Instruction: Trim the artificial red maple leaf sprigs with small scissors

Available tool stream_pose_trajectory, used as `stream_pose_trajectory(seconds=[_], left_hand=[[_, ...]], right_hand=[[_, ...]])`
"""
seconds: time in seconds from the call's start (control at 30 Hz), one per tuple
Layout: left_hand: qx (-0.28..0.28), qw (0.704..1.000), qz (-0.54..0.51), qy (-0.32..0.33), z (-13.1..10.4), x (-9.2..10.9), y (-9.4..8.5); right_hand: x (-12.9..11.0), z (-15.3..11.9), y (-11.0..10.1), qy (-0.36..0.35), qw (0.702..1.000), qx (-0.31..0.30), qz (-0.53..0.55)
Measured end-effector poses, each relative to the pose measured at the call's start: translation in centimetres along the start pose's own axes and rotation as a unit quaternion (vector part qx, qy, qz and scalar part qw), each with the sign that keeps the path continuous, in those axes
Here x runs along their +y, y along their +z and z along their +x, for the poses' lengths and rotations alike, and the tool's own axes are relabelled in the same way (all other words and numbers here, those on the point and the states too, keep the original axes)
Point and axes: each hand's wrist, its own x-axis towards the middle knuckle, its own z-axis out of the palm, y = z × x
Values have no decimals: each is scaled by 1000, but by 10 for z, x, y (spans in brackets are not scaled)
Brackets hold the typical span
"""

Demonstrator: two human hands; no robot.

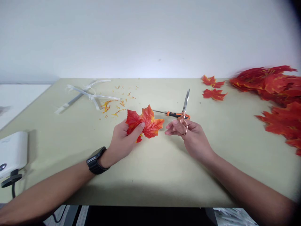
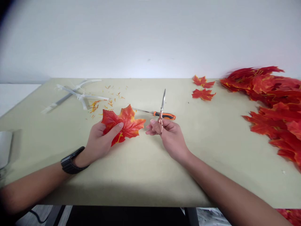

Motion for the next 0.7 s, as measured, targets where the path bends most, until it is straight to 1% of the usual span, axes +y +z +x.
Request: stream_pose_trajectory(seconds=[0.27,0.37,0.47,0.53,0.57,0.63,0.7], left_hand=[[2,1000,-1,11,-2,0,2],[4,1000,9,21,-2,-2,2],[7,997,61,55,-4,-2,1],[-2,986,122,112,-7,-1,0],[-16,976,150,157,-9,-1,-1],[-64,941,192,270,-12,1,-1],[-121,897,213,369,-14,2,-2]], right_hand=[[-3,-2,2,16,998,-3,-53],[-2,-3,2,21,998,-21,-51],[0,-4,4,26,997,-50,-48],[0,-6,6,23,997,-66,-41],[0,-6,7,22,996,-73,-35],[0,-8,8,24,996,-84,-22],[-1,-9,9,27,995,-93,-15]])
